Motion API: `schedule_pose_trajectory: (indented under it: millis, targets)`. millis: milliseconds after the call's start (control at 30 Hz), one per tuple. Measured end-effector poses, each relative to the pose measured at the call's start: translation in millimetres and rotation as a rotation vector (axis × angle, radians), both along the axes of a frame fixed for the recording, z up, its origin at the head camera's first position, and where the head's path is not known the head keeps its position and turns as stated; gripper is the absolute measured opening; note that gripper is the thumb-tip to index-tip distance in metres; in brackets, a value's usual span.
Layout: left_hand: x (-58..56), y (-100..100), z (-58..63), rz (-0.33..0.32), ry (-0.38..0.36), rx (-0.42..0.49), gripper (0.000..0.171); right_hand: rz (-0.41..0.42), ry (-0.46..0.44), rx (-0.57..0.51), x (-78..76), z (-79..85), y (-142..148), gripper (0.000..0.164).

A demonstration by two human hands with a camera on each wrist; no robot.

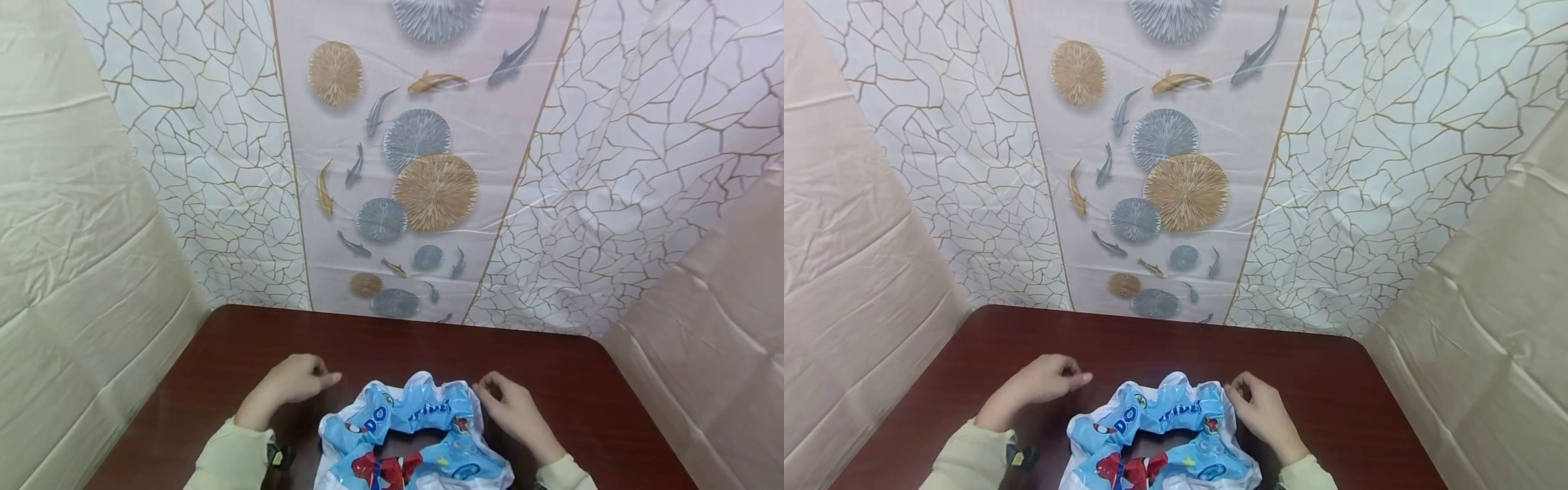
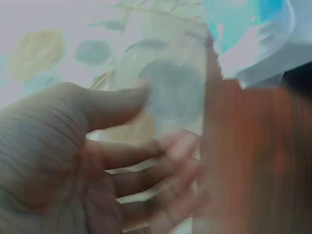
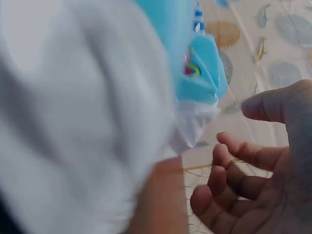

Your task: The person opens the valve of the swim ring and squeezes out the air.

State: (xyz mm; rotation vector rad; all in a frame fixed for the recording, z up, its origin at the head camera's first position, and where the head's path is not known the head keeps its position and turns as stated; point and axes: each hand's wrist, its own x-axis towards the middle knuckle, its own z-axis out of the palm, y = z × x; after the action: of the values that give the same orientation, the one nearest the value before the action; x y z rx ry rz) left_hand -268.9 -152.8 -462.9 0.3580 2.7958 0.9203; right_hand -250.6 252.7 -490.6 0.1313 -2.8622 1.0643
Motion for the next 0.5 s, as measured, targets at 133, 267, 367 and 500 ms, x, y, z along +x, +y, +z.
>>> schedule_pose_trajectory:
  millis: [133, 267, 367, 500]
  targets:
    - [-25.4, 28, -11.4, -0.075, 0.125, 0.002, 0.024, 0.070, 0.058, 0.043, -15.7, 2.0, -3, 0.015]
    - [-36.1, 51, -31.2, -0.199, 0.112, 0.025, 0.026, 0.172, -0.015, 0.038, -23.3, 0.9, -8, 0.018]
    - [-37.7, 62, -41.7, -0.236, 0.106, 0.032, 0.019, 0.219, -0.030, 0.038, -24.7, 0.0, -11, 0.015]
    - [-39.3, 68, -43.5, -0.239, 0.143, 0.006, 0.009, 0.236, 0.031, 0.067, -25.3, 0.6, -16, 0.007]
